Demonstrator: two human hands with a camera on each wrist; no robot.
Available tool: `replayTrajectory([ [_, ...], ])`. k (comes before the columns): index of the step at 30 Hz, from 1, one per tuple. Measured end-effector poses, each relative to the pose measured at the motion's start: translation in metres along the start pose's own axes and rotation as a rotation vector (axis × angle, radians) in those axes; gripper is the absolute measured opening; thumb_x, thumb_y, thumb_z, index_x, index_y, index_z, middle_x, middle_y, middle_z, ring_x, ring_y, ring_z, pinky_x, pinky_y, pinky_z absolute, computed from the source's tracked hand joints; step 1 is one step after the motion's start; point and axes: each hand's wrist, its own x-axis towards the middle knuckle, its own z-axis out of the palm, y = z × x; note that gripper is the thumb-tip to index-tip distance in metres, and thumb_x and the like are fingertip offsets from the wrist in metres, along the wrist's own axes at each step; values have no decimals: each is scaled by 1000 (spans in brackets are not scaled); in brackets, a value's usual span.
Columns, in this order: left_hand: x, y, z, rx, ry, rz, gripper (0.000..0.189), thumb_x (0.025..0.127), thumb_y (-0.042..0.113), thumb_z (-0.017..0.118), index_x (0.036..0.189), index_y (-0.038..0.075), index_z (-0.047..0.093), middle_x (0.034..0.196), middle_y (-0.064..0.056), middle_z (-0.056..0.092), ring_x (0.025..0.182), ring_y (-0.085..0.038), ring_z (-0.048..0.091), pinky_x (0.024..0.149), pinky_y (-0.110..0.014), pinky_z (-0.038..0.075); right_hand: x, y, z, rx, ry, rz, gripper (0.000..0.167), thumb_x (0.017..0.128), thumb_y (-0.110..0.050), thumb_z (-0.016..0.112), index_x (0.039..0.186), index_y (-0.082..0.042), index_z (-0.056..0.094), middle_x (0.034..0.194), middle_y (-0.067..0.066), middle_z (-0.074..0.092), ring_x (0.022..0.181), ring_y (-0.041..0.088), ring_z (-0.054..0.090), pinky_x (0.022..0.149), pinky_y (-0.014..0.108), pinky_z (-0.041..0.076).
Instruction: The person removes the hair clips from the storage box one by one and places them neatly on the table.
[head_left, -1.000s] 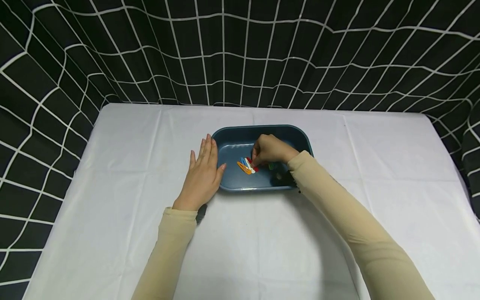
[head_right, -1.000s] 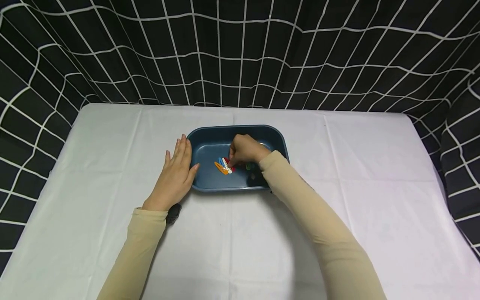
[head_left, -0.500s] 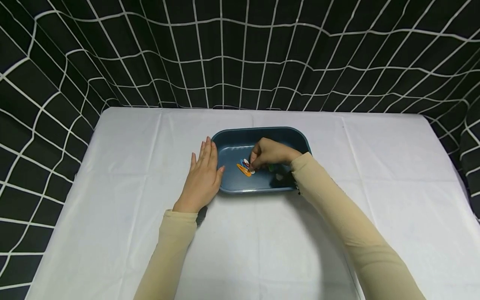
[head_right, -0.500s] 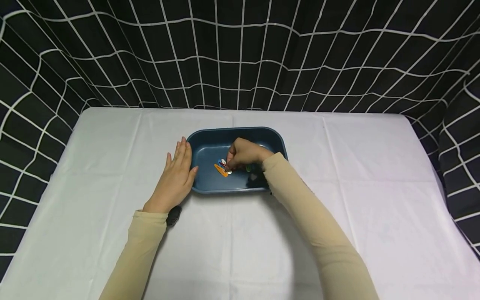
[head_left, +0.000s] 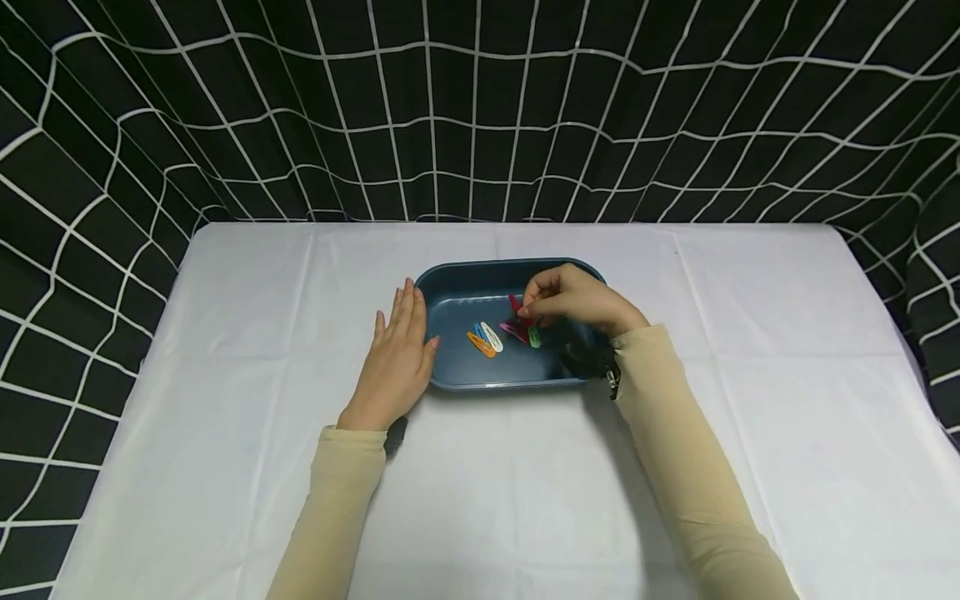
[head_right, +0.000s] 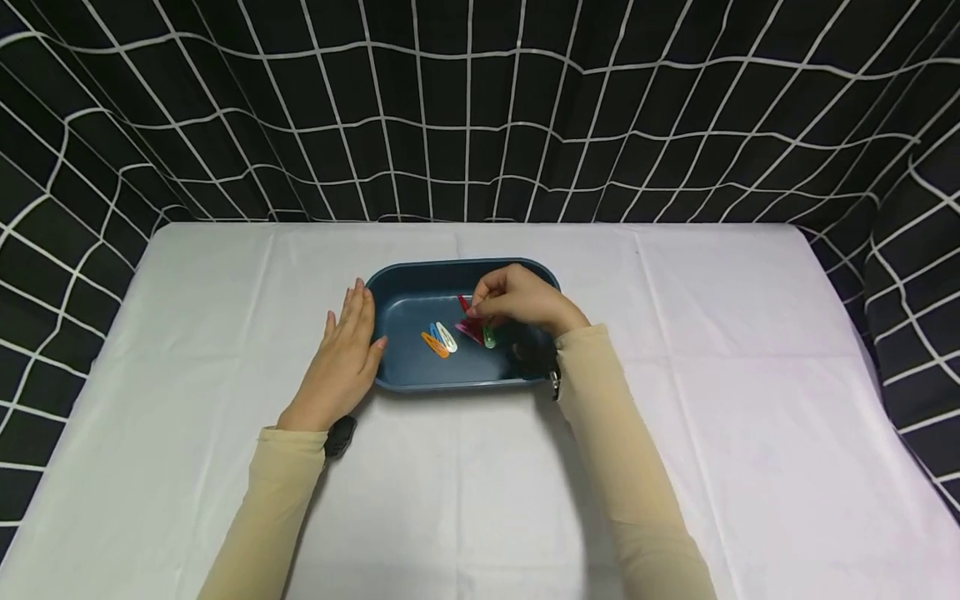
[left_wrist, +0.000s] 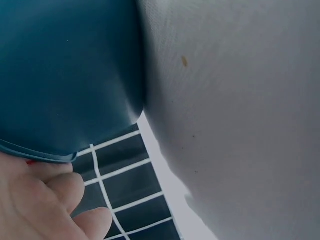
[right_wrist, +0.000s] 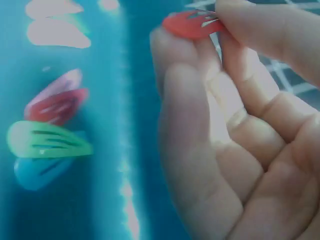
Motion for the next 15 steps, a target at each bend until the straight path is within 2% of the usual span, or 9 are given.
replayTrajectory([
  [7, -2, 3, 0, -23, -2, -6, 62, 100, 19, 44, 146, -10, 15, 156, -18, 2, 144, -28, 1, 111, -53, 8, -27, 4, -4, 158, 275, -9, 14, 85, -2, 66, 89, 11, 64, 73, 3, 68, 68, 16, 65, 66, 30, 54],
  [11, -4, 3, 0, -25, -10, -10, 62, 100, 20, 45, 146, -9, 15, 156, -18, 1, 144, -30, 3, 111, -53, 8, -38, 5, 1, 304, 367, -26, 17, 85, 4, 65, 94, 17, 61, 73, 3, 69, 67, 13, 67, 66, 30, 55],
  [15, -3, 4, 0, -29, -9, -4, 62, 100, 20, 43, 146, -9, 13, 156, -17, 0, 144, -30, 2, 111, -53, 8, -45, 5, 2, 382, 444, -69, 14, 84, 8, 64, 94, 18, 60, 75, 4, 70, 65, 13, 67, 65, 30, 55],
])
